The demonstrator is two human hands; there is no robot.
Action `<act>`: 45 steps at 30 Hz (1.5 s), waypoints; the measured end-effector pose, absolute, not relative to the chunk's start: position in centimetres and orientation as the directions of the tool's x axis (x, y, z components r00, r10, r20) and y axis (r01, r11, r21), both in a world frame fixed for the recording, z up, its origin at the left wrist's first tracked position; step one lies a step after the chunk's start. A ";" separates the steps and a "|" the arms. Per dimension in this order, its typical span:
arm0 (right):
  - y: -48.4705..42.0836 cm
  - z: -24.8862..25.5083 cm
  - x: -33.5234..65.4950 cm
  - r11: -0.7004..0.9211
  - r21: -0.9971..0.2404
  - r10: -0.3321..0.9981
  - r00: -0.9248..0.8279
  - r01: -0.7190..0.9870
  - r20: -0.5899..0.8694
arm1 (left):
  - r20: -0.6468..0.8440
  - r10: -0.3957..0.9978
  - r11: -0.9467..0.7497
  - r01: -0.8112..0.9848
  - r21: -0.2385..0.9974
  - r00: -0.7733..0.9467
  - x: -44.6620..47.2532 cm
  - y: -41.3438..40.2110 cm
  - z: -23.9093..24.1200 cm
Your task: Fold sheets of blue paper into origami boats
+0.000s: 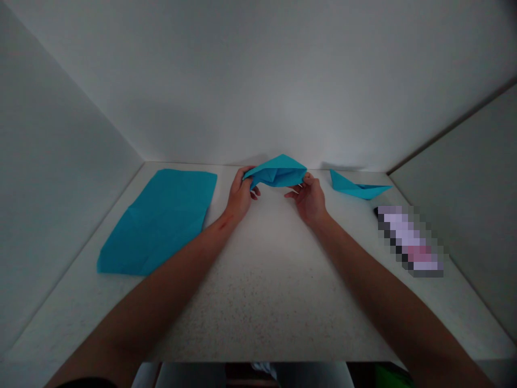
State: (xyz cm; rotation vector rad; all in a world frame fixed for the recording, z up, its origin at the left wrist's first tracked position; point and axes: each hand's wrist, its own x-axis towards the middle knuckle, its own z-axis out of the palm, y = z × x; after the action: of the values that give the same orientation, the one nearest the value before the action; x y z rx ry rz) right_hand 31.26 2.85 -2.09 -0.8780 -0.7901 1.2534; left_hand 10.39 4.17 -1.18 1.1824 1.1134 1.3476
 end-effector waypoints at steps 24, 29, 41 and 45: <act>2.8 -4.5 31.0 0.171 -0.976 0.967 0.212 -0.138 0.139 | 0.243 0.970 -0.244 -0.053 0.968 -0.012 10.0 3.6 -0.8; 2.5 -3.8 30.7 0.155 -0.943 0.979 0.176 -0.295 0.106 | 0.195 0.979 -0.199 -0.074 0.977 -0.060 9.8 4.0 -1.0; 2.5 -2.3 30.2 0.198 -0.901 0.952 0.293 -0.386 0.084 | 0.176 0.974 -0.195 0.129 0.972 0.141 10.3 3.8 -1.7; 2.3 -2.1 30.1 0.172 -0.917 0.957 0.280 -0.360 0.070 | 0.186 0.976 -0.192 0.049 0.980 0.113 10.4 3.7 -2.0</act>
State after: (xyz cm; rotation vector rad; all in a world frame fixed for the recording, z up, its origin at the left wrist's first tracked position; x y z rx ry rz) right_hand 30.08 2.27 -2.13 -0.9499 -0.7935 1.0886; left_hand 10.39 3.66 -2.02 1.4418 1.0752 1.2359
